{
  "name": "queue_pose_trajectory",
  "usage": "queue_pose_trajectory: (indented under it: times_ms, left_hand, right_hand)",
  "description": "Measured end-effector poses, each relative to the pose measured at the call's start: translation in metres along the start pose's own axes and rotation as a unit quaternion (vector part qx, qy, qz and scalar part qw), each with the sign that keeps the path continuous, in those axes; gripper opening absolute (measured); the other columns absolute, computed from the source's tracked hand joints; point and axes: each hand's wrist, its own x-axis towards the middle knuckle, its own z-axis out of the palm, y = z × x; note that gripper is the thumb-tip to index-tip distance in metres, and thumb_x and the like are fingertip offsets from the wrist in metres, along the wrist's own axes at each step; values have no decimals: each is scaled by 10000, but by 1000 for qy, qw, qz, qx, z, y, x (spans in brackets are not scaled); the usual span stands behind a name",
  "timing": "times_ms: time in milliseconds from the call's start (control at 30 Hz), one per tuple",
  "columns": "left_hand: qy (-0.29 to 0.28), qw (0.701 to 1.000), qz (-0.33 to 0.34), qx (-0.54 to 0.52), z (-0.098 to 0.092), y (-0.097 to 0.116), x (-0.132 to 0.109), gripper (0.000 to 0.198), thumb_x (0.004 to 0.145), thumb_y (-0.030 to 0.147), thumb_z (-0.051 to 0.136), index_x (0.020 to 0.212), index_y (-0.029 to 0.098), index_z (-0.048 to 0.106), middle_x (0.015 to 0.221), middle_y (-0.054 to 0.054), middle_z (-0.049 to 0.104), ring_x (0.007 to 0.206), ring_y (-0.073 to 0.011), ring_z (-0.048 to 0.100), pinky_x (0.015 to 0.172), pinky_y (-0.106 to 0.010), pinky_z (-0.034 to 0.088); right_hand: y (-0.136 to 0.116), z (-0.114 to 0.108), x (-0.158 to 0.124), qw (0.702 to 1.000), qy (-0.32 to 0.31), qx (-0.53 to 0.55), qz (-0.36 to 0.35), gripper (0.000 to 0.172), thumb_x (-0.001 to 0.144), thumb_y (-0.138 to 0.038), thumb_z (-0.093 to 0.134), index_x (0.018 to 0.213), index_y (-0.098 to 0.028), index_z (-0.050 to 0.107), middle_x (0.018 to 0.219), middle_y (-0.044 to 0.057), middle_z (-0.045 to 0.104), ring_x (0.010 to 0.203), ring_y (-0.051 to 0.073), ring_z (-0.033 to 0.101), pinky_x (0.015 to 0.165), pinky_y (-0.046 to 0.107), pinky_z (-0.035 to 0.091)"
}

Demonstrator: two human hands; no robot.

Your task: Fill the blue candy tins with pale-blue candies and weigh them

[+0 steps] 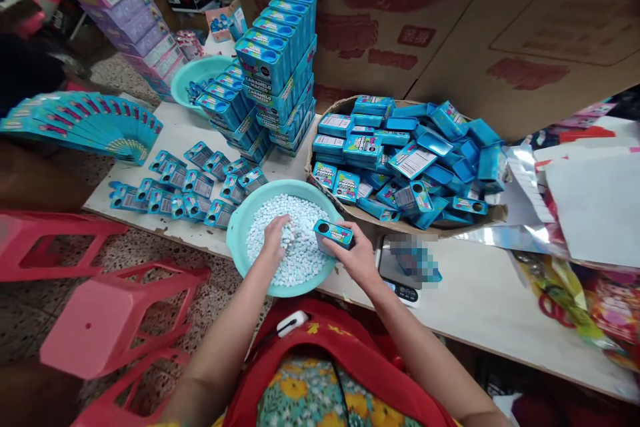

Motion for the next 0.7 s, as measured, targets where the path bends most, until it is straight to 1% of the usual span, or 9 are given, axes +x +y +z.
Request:
queue_pose_trajectory:
  times_ms: [67,133,167,233,333,433,500,633,700]
  left_hand:
    - [-42,995,-13,-95,-3,19,-11,406,629,526,677,778,177,533,678,2,550,542,-126,528,485,-230,398]
    - [-89,976,-4,-199,1,38,-25,355,660,463,688,790,178,523,664,10,535,515,-113,524,463,-216,386]
    - [-99,966,13,-238,4,46,-32,327,670,424,696,787,176,517,667,11,536,529,-114,538,476,-217,401]
    - [-78,956,58,-277,11,59,-41,292,676,360,708,770,171,507,675,16,543,569,-117,569,532,-226,445]
    - [-35,951,102,-291,17,67,-45,282,678,329,712,767,172,495,667,29,551,572,-113,580,586,-244,479]
    - [-25,953,115,-278,16,69,-41,287,702,345,697,854,187,513,653,32,567,567,-125,594,586,-254,487]
    - [-19,957,118,-265,16,71,-39,294,713,362,687,879,186,520,644,30,574,559,-129,596,572,-252,484]
    - [-17,960,131,-248,17,76,-39,280,724,383,680,766,166,507,637,29,563,540,-120,588,559,-244,480]
    - [-15,960,138,-245,19,77,-39,289,731,390,675,720,163,496,610,35,544,529,-113,581,569,-241,478]
  right_hand:
    - [-2,6,4,997,-11,-53,-54,354,726,-383,708,1002,-194,592,958,52,639,876,219,603,795,341,470]
    - [-3,15,6,990,-28,-97,-102,307,739,-337,704,991,-197,597,967,59,632,913,229,595,818,351,462]
    - [-4,21,6,985,-41,-113,-120,296,744,-323,702,993,-199,600,966,61,633,924,234,593,822,355,461]
    - [-6,32,7,978,-64,-135,-145,293,750,-316,707,1001,-202,607,964,66,638,935,242,592,826,362,462]
    - [-11,43,6,973,-75,-149,-161,315,742,-333,726,1010,-208,615,967,69,647,930,248,595,819,367,466]
    - [-19,47,6,967,-63,-167,-180,322,746,-340,724,1025,-219,618,982,74,652,945,255,593,828,377,458]
    - [-25,48,7,964,-60,-175,-189,318,742,-338,728,1017,-220,623,978,74,655,949,259,594,831,381,452]
    - [-27,49,13,974,-54,-146,-166,323,725,-334,742,1002,-214,627,957,64,656,925,244,608,803,361,464]
    - [-26,49,16,975,-66,-136,-162,325,717,-327,746,1001,-218,630,948,58,655,916,241,611,794,357,468]
